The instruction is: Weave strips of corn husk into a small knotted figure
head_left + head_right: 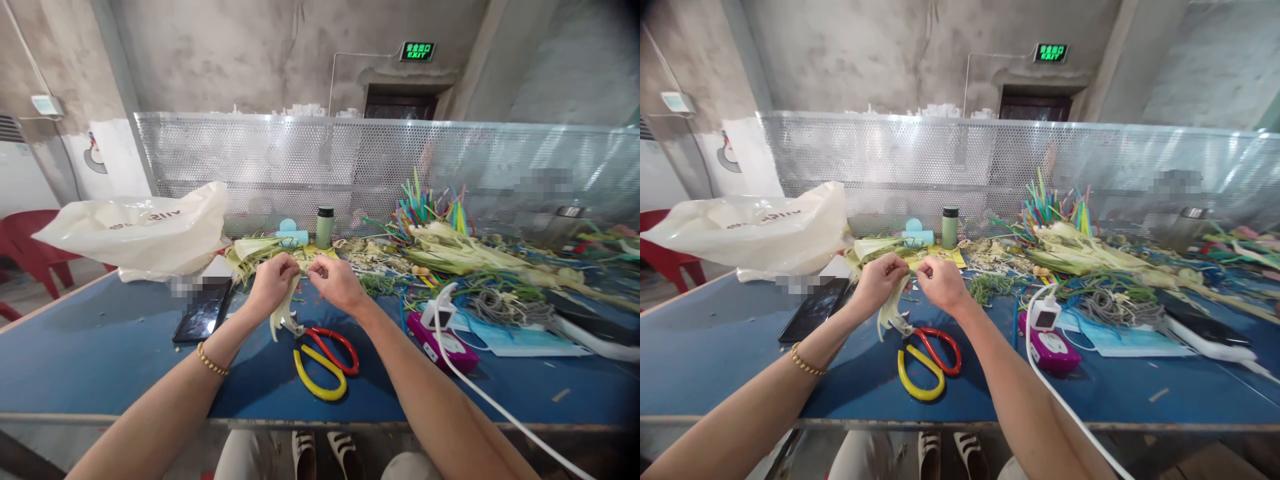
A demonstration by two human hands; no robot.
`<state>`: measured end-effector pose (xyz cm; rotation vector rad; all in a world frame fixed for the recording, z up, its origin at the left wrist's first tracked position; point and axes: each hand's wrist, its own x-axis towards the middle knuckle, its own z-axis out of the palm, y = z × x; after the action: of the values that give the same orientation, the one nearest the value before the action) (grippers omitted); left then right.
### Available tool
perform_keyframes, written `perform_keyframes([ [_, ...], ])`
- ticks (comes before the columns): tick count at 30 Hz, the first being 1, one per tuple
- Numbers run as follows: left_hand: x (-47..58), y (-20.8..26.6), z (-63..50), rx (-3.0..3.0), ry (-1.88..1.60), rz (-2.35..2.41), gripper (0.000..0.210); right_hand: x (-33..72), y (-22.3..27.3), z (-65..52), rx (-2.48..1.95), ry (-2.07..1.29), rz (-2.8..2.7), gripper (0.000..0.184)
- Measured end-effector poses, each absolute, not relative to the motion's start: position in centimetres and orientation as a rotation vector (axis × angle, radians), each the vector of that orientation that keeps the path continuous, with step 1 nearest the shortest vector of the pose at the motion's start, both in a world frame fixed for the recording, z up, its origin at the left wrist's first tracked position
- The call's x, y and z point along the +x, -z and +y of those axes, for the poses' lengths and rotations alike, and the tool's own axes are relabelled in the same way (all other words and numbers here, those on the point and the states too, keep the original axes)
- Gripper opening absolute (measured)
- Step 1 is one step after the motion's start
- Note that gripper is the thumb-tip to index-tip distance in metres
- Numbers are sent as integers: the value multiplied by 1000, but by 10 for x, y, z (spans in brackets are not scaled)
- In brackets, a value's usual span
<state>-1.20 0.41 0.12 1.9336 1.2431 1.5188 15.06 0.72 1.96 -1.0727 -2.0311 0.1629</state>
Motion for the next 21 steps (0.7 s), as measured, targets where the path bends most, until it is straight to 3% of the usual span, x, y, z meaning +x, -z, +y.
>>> perform_keyframes([
  [7,-17,-3,6,1998,-1627,1486,10,156,-17,16,-1190,9,-2130,10],
  [12,-17,-7,2,2048,-1622,1406,8,158,-16,21,-1180,-4,-2101,12],
  [14,-16,-10,-1,2127,-1581,1314,6,157,-15,21,-1142,-112,-2084,12],
  [19,-13,-10,-5,2184,-1524,1212,13,148,-4,20,-1180,-763,-1936,11],
  [21,-13,-9,-4,2130,-1505,1188,16,144,2,21,-1161,-768,-1949,12],
])
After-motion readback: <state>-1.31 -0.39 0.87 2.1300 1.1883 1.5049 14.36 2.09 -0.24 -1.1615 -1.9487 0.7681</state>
